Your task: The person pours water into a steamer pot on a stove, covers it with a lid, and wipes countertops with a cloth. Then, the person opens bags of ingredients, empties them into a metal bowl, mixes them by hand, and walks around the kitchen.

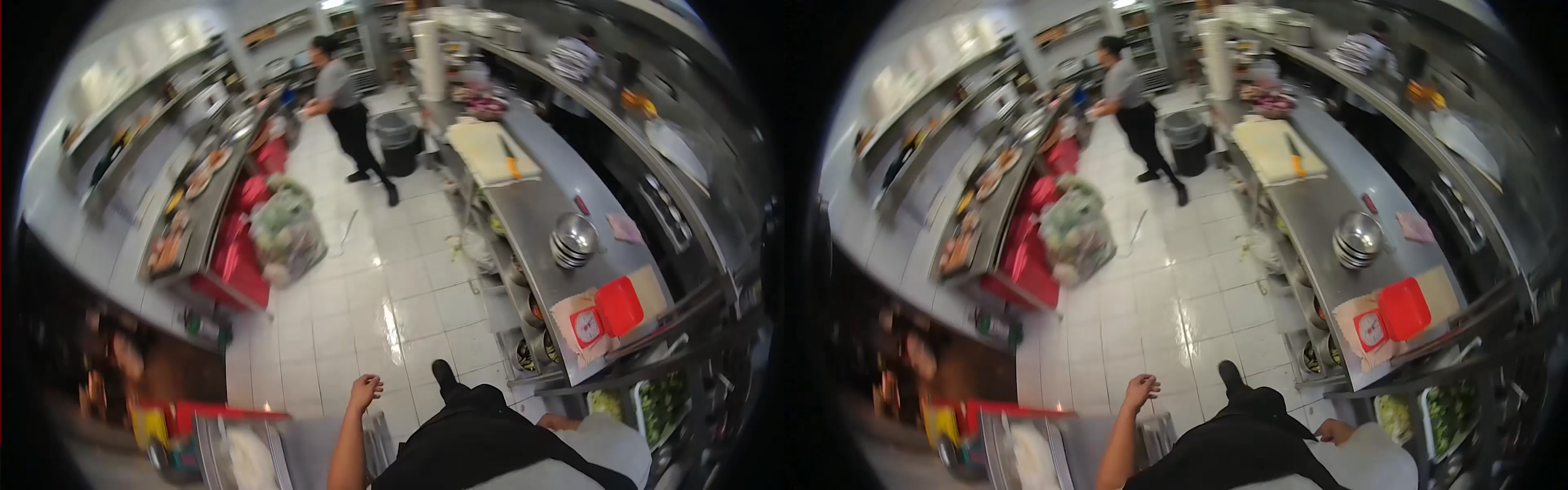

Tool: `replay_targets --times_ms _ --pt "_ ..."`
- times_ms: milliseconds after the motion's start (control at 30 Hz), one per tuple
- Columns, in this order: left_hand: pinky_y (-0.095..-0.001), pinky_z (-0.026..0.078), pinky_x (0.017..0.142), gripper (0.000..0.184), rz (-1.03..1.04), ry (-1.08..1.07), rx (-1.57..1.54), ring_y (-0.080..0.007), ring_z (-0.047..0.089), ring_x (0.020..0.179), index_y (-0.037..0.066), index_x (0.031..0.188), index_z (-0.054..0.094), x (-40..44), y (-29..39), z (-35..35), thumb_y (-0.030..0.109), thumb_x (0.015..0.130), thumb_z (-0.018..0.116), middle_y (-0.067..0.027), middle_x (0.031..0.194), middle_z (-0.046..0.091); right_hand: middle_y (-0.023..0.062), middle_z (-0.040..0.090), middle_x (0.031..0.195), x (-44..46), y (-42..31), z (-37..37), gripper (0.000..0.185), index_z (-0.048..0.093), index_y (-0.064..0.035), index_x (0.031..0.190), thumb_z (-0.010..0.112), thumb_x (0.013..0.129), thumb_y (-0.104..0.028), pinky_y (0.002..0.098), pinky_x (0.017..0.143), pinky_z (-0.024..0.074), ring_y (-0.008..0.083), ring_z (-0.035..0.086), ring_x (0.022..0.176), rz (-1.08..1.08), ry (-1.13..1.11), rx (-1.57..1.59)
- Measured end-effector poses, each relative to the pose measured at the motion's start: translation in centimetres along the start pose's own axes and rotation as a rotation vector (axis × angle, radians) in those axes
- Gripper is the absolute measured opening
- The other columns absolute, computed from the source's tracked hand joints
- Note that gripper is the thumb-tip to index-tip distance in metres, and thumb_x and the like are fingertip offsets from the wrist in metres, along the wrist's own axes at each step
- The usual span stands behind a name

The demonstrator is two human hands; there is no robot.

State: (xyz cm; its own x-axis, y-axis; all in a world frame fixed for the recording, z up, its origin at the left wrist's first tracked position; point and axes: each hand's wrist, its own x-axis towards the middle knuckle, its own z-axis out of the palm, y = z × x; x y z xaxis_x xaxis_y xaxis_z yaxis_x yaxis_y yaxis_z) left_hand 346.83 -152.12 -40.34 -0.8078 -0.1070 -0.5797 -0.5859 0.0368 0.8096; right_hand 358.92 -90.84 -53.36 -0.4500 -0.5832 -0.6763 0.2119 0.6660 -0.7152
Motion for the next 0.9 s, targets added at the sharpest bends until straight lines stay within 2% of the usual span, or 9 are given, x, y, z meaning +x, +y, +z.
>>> replay_targets --times_ms 67,133,267,333,400,433,500,633,900 --pt "-0.0288 0.049 0.050 0.029 0.019 0.089 0.064 -0.0151 0.061 0.064 -0.001 0.099 0.058 3.6 1.7 -1.8 0.024 0.085 0.059 -0.0107 0.081 0.065 0.0150 0.063 0.079 4.8 -1.4 0.8 0.022 0.063 -0.0002 0.098 0.066 0.077 -0.007 0.0353 0.054 0.0524 0.0191 0.059 0.061 -0.066 -0.088 -0.134" --pt "-0.0289 0.048 0.048 0.030 0.053 0.085 0.368 -0.0157 0.059 0.054 -0.003 0.094 0.060 8.8 -3.0 -5.5 0.025 0.083 0.061 -0.0102 0.069 0.064 0.0140 0.064 0.085 12.9 -5.7 -2.9 0.034 0.063 -0.0050 0.108 0.066 0.074 -0.007 0.0339 0.056 0.0514 0.0178 0.060 0.065 0.809 0.064 0.103" --pt "-0.0344 0.050 0.048 0.036 -0.375 -0.073 0.569 -0.0202 0.058 0.052 -0.004 0.082 0.061 9.6 -5.6 -9.3 0.032 0.081 0.063 -0.0120 0.061 0.060 0.0074 0.066 0.093 25.9 -14.3 -16.1 0.040 0.063 -0.0175 0.103 0.067 0.063 -0.016 0.0392 0.068 0.0500 0.0255 0.063 0.079 -0.039 -0.115 -0.851" --pt "-0.0362 0.051 0.049 0.029 -0.462 0.063 0.319 -0.0215 0.061 0.057 -0.003 0.091 0.060 6.4 -2.0 -8.5 0.025 0.084 0.061 -0.0117 0.073 0.063 0.0089 0.065 0.090 32.3 -20.9 -22.5 0.031 0.064 -0.0167 0.100 0.060 0.070 -0.022 0.0429 0.063 0.0493 0.0291 0.063 0.080 0.092 0.028 -0.928" --pt "-0.0396 0.052 0.064 0.025 0.071 -0.284 1.164 -0.0214 0.063 0.074 -0.001 0.098 0.060 6.9 -5.6 -11.4 0.016 0.080 0.062 -0.0088 0.082 0.067 0.0127 0.065 0.082 37.6 -26.6 -29.1 0.025 0.065 -0.0117 0.093 0.058 0.073 -0.025 0.0446 0.059 0.0497 0.0277 0.064 0.071 -0.135 0.143 -1.132" --pt "-0.0393 0.053 0.064 0.025 0.087 -0.290 1.154 -0.0214 0.063 0.073 -0.001 0.098 0.060 7.1 -6.1 -11.5 0.017 0.080 0.062 -0.0089 0.083 0.066 0.0132 0.066 0.079 38.8 -31.2 -32.0 0.024 0.064 -0.0044 0.092 0.056 0.078 -0.023 0.0397 0.057 0.0517 0.0229 0.064 0.065 0.032 0.239 -0.635" --pt "-0.0389 0.053 0.063 0.027 -0.229 -0.173 0.795 -0.0215 0.063 0.073 0.000 0.099 0.059 9.2 -5.5 -11.3 0.017 0.079 0.063 -0.0091 0.083 0.066 0.0119 0.065 0.077 40.6 -39.6 -35.8 0.024 0.063 -0.0002 0.091 0.057 0.081 -0.022 0.0331 0.054 0.0521 0.0182 0.064 0.062 0.025 0.474 -0.042" --pt "-0.0380 0.053 0.061 0.030 -0.387 -0.113 0.575 -0.0217 0.064 0.072 0.001 0.102 0.057 16.5 -3.0 -13.2 0.019 0.079 0.064 -0.0094 0.084 0.066 0.0091 0.065 0.072 46.2 -47.3 -40.5 0.022 0.063 -0.0003 0.090 0.058 0.081 -0.019 0.0290 0.052 0.0510 0.0166 0.063 0.062 -0.162 0.570 0.125" --pt "-0.0361 0.054 0.057 0.037 -0.627 -0.084 0.246 -0.0221 0.064 0.071 0.002 0.106 0.054 39.3 7.7 -23.5 0.021 0.077 0.065 -0.0101 0.085 0.065 0.0124 0.066 0.089 47.9 -35.4 -42.6 0.035 0.061 -0.0117 0.101 0.064 0.071 -0.029 0.0444 0.067 0.0495 0.0327 0.062 0.078 -0.074 -0.143 -1.139"
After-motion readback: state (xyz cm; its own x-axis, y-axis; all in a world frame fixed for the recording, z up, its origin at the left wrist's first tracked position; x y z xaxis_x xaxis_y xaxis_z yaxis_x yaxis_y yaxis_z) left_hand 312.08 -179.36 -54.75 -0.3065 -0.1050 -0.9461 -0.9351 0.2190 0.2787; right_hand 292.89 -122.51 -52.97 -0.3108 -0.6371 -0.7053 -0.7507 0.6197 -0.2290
